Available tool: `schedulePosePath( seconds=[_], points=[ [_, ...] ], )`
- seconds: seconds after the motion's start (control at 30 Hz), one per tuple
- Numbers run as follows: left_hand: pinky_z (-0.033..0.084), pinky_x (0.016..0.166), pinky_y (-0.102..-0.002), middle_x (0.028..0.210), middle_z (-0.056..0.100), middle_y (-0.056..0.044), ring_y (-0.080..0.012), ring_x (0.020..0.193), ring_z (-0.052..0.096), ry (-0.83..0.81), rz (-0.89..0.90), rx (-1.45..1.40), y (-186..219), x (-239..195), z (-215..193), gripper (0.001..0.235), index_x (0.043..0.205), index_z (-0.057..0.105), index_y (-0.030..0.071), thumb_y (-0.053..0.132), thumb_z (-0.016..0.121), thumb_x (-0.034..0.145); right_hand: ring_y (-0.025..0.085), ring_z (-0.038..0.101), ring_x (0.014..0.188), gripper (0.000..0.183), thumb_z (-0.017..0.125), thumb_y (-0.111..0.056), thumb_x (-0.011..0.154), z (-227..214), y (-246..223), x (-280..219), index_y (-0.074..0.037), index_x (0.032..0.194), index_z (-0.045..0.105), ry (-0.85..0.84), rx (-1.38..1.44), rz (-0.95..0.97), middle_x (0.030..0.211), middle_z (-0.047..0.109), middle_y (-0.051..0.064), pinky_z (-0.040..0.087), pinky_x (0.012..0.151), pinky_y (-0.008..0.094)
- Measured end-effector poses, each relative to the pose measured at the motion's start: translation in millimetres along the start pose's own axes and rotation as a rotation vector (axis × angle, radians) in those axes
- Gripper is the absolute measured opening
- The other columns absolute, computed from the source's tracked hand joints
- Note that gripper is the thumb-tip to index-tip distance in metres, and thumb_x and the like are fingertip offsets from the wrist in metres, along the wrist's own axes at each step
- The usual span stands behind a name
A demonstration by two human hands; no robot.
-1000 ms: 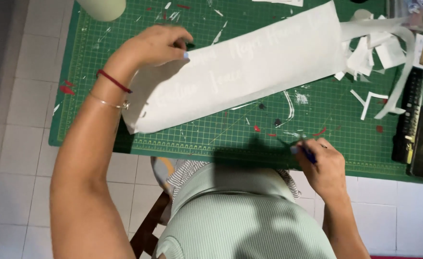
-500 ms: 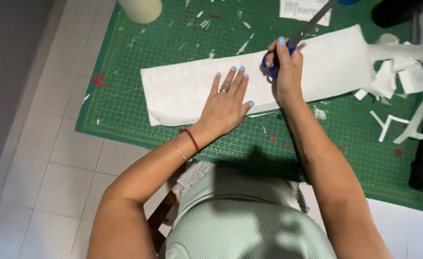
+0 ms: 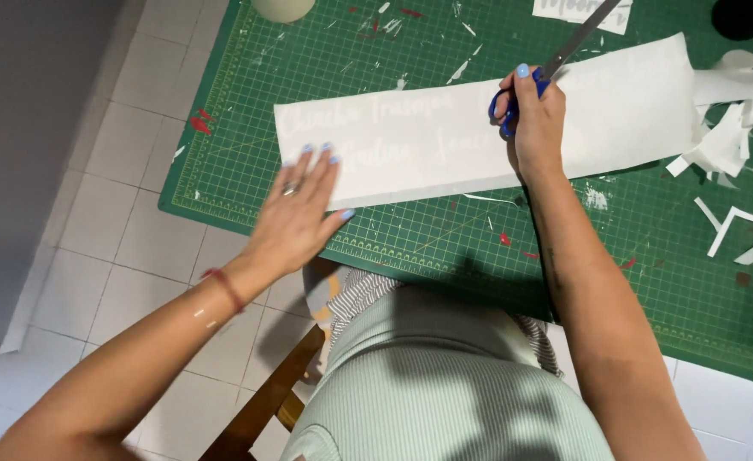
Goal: The person uses blue-handled scissors to cut a small piece of white paper with printed text on a green cutting mat. They then cut a long strip from a larger sheet of white paper, trim the edges, and fold the resulting strip in half.
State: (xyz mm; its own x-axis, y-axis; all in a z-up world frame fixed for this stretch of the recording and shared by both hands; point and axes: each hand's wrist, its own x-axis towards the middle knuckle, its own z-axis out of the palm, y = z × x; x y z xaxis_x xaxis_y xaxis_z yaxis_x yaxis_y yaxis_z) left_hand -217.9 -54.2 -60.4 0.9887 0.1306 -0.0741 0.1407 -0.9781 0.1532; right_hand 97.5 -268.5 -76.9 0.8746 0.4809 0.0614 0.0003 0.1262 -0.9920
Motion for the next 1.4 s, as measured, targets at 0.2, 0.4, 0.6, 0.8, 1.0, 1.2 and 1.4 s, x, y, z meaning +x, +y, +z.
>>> schedulePosePath(
  seconds=[0.2,0.4,0.6,0.8,1.0,1.2,1.4],
  points=[
    [0.003,0.133,-0.057,0.182,0.009,-0.014,-0.0325,0.166,0.009,-0.026,-0.05,0.104,-39,-64,3,0.087,0.174,0.012,0.006,0.066,0.023,0.112,0.011,0.057,0.06,0.036,0.058,-0.044,0.113,-2,3,1,-0.01,0.102,0.062,-0.037,0.027,-0.038,0.072,0.065,0.004,0.046,0.058,0.023],
    [0.021,0.131,-0.064,0.169,0.049,-0.021,-0.0422,0.158,0.042,0.214,0.056,0.149,-23,-24,-36,0.063,0.147,0.062,0.001,0.052,0.044,0.114,0.012,0.058,0.06,0.037,0.056,-0.043,0.112,-4,1,3,-0.009,0.101,0.064,0.019,0.074,-0.027,0.071,0.066,0.004,0.049,0.058,0.025],
    [0.014,0.13,-0.063,0.177,0.024,-0.024,-0.0427,0.163,0.019,0.076,0.087,0.037,9,78,-2,0.076,0.167,0.032,-0.002,0.054,0.035,0.115,0.012,0.06,0.057,0.039,0.056,-0.047,0.108,-13,6,8,-0.009,0.1,0.067,0.085,0.153,0.013,0.07,0.067,0.005,0.051,0.053,0.026],
    [0.008,0.133,-0.059,0.179,0.018,-0.024,-0.038,0.167,0.013,0.09,0.138,-0.063,89,164,27,0.083,0.17,0.025,-0.002,0.058,0.035,0.114,0.007,0.056,0.055,0.042,0.055,-0.05,0.107,-16,4,8,-0.01,0.101,0.067,0.05,0.181,0.022,0.071,0.068,0.004,0.044,0.05,0.021],
    [0.007,0.134,-0.056,0.179,0.018,-0.022,-0.0357,0.167,0.012,0.125,0.174,0.041,153,219,50,0.083,0.17,0.026,0.0,0.061,0.027,0.114,0.009,0.056,0.053,0.035,0.06,-0.044,0.107,-22,-9,9,-0.011,0.095,0.067,0.185,0.131,-0.072,0.065,0.065,0.003,0.04,0.048,0.021],
    [0.014,0.134,-0.054,0.179,0.026,-0.015,-0.0323,0.166,0.021,0.238,0.22,0.049,143,206,50,0.078,0.171,0.033,0.004,0.059,0.032,0.116,0.008,0.058,0.051,0.04,0.055,-0.047,0.106,-37,-10,14,-0.011,0.094,0.068,0.323,-0.039,-0.022,0.063,0.068,0.003,0.039,0.049,0.02],
    [0.013,0.133,-0.058,0.179,0.029,-0.014,-0.0348,0.166,0.02,0.15,0.167,-0.105,84,146,21,0.074,0.171,0.032,0.006,0.054,0.027,0.116,0.005,0.052,0.048,0.043,0.057,-0.052,0.105,-42,-3,11,-0.011,0.097,0.07,0.26,-0.043,-0.046,0.066,0.07,0.002,0.036,0.045,0.019]
  ],
)
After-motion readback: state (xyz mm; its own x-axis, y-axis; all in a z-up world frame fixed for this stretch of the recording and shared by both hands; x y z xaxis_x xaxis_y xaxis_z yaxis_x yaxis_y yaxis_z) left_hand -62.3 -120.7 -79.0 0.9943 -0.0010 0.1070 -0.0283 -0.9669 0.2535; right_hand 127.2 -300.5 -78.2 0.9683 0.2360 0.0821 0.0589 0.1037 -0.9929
